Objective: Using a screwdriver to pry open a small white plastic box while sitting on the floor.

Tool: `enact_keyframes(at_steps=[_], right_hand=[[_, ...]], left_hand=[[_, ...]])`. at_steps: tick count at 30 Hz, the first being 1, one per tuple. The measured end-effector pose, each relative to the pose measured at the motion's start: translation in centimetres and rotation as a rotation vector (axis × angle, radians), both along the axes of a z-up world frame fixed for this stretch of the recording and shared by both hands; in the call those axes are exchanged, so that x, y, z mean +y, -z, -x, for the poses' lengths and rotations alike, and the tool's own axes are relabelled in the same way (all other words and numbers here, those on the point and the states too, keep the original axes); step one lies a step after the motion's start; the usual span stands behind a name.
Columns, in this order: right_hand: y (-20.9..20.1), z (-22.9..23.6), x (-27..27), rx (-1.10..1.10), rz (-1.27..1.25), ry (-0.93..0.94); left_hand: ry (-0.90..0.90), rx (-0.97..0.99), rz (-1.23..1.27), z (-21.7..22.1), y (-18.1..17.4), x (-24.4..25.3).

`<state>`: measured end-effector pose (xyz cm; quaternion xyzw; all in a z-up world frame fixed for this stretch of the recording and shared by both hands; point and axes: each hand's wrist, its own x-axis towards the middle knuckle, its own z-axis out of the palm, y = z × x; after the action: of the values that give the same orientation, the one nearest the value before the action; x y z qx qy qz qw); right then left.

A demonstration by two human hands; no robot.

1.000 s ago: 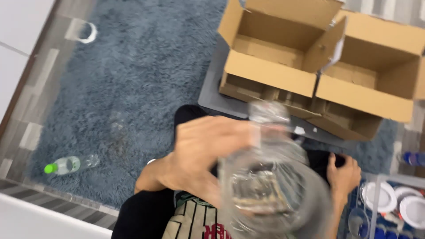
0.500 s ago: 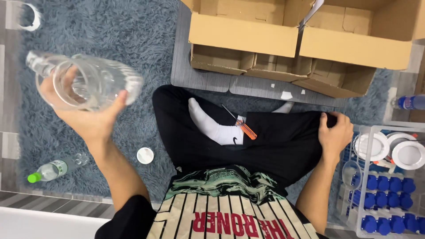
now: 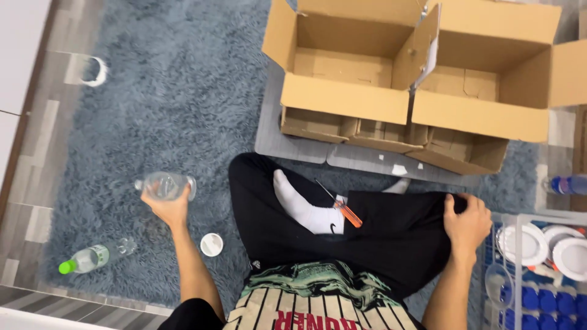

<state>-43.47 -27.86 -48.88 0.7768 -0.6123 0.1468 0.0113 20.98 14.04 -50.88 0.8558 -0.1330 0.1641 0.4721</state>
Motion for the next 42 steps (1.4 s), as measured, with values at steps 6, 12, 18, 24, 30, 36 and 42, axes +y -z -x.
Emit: enact_keyframes(at_steps=[6, 12, 18, 24, 30, 36, 42], right_hand=[[-0.4, 0.3, 0.2, -0.011, -0.090, 0.036], [-2.6, 0.1, 1.3, -0.189, -0.178, 0.015], [-4.1, 1.6, 3.7, -0.417, -0.207, -0.093], [-3.3, 8.9, 6.0, -0.559, -0.299, 0.026], [-4.0, 22.9, 10.3, -0.340, 0.026, 0.150], [-7.9, 33.1, 15.0, -0.207, 0.068, 0.412], [-2.3, 38.2, 18.2, -0.112, -0.409, 0.620]], left_hand=[[-0.101, 0.100, 0.008, 1.5, 2.7, 3.0], [-0.141, 0.184, -0.015, 3.0, 2.4, 2.7], [-0.135, 0.268, -0.006, 3.2, 3.2, 3.9], [-0.243, 0.055, -0.085, 5.9, -0.4, 3.9], [0.108, -0.347, -0.067, 11.1, -5.4, -6.8], [0.907, -0.172, -0.054, 21.8, -4.2, -18.0], [1.464, 0.021, -0.342, 30.0, 2.2, -21.9]])
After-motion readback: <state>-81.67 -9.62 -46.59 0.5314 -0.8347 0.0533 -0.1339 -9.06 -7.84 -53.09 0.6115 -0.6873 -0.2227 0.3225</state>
